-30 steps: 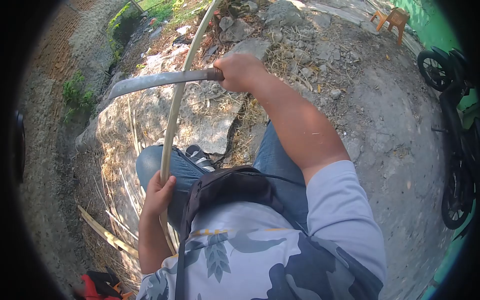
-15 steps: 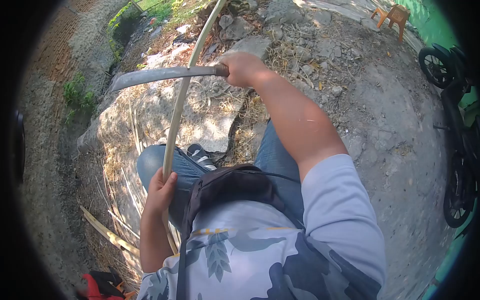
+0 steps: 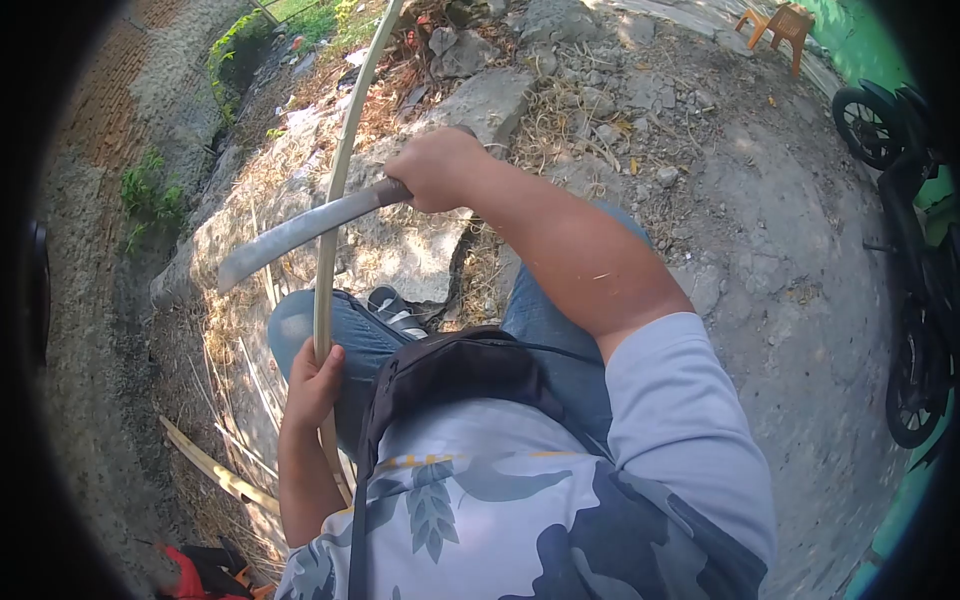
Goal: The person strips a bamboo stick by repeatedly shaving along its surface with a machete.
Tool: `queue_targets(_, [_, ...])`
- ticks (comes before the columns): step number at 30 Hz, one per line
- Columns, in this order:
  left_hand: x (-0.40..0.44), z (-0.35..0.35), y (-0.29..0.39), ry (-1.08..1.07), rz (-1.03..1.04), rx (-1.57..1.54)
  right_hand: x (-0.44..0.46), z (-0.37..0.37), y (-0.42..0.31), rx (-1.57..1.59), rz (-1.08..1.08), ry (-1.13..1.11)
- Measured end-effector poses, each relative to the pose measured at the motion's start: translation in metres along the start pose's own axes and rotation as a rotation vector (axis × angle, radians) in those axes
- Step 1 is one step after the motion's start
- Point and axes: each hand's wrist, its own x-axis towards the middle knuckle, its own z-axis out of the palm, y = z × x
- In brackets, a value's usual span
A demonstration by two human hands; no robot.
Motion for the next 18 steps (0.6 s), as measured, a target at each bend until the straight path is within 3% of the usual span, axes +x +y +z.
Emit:
queue_targets(3, [0.001, -0.001, -0.002, -0.008, 0.007, 0.067, 0.003, 0.004, -0.014, -0.101, -0.163, -0.039])
queue_targets(6, [-0.001, -0.003, 0.000, -0.017, 0.012, 0.089, 0.002, 0.004, 0.009, -0.096, -0.129, 0.075])
queue_targets(10, [0.002, 0.004, 0.010, 0.008, 0.024, 0.094, 0.006, 0.025, 0.067, 0.172, 0.249, 0.164])
queue_targets(13, [0.005, -0.011, 0.003, -0.081, -0.112, -0.024, 0.000, 0.020, 0.059, 0.042, 0.315, 0.102])
queue_targets(18, [0.001, -0.010, -0.003, -0.094, -0.063, -0.042, -0.001, -0.001, 0.046, 0.075, 0.327, 0.020])
